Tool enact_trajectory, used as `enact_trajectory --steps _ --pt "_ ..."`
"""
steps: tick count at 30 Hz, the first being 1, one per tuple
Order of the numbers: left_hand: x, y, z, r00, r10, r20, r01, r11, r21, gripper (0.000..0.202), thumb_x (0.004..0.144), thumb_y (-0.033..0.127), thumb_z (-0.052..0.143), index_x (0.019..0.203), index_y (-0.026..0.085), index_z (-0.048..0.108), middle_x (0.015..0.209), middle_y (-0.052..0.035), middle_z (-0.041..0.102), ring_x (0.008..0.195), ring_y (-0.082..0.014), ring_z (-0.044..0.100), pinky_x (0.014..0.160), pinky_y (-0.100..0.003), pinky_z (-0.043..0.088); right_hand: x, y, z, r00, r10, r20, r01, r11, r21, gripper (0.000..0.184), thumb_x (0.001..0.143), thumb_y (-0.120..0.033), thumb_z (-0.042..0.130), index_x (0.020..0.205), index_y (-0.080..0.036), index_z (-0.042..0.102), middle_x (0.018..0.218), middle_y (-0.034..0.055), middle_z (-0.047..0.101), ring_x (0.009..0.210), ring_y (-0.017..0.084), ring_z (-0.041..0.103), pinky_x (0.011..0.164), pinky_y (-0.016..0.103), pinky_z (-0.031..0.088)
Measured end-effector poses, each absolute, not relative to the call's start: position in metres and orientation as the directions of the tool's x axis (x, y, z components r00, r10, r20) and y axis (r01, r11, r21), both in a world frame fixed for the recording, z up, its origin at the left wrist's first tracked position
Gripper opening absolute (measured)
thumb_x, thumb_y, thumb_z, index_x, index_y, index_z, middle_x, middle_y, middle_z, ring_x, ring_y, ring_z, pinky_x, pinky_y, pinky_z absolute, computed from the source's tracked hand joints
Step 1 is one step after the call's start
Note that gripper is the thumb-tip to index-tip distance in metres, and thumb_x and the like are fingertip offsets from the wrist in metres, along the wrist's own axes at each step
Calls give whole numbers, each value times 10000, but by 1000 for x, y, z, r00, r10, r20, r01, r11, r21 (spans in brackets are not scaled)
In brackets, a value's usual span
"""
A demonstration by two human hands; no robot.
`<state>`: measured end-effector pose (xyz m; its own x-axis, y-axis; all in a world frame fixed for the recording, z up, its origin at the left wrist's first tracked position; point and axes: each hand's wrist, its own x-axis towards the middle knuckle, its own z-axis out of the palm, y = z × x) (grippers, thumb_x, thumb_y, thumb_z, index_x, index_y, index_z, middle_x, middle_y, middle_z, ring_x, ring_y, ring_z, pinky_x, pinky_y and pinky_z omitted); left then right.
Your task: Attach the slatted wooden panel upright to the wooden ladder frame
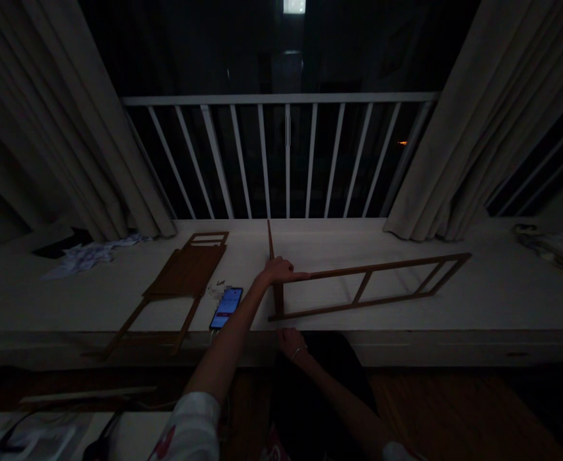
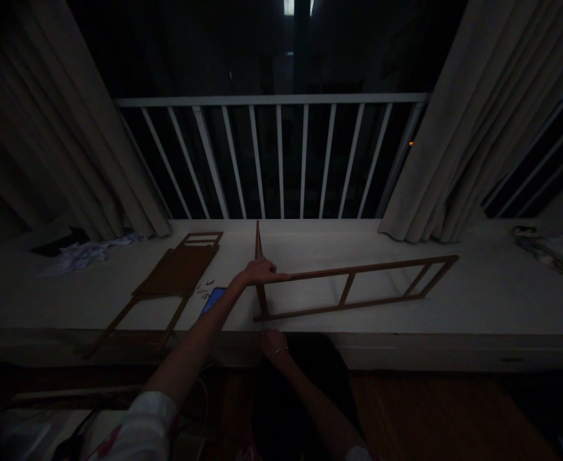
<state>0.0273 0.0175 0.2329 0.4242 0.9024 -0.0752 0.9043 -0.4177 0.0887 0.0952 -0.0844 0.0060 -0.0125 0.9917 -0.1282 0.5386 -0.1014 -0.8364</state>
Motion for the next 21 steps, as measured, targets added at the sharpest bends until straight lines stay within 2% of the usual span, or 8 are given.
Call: enact_trajectory --steps 5,9,13,17,21 --pt "26 20 230 421 905 -66 904 -413 110 677 611 771 272 775 234 650 874 -64 622 906 -217 537 730 -283 403 92 -79 -3 -2 983 -186 427 -167 -889 312 758 -274 499 463 -179 543 519 42 567 606 151 532 575 231 327" --pt "25 22 227 435 899 -50 897 -428 112 670 615 766 280 787 233 646 843 -65 625 882 -214 544 717 -285 408 91 -76 -10 -17 964 -266 322 -247 -914 373 779 -257 454 426 -165 534 388 -10 463 434 105 442 478 215 280" --pt "26 22 227 444 895 -46 893 -438 103 663 621 762 279 760 229 647 830 -65 629 906 -219 540 722 -282 407 91 -72 -10 -16 935 -354 214 -343 -915 381 763 -241 484 393 -151 509 332 -35 406 374 76 384 439 203 244" --pt "27 21 228 425 904 -53 902 -417 108 673 606 770 288 751 222 653 832 -68 632 887 -218 550 710 -276 406 89 -71 -7 -47 873 -486 79 -482 -873 383 783 -239 468 412 -145 484 299 -49 372 319 57 333 390 189 216" --pt "27 20 229 410 910 -61 908 -400 127 680 591 776 298 766 224 656 855 -68 630 869 -212 554 690 -265 401 86 -73 -7 -143 777 -613 -76 -626 -776 380 839 -284 385 486 -156 438 311 -75 324 271 40 247 323 163 159"
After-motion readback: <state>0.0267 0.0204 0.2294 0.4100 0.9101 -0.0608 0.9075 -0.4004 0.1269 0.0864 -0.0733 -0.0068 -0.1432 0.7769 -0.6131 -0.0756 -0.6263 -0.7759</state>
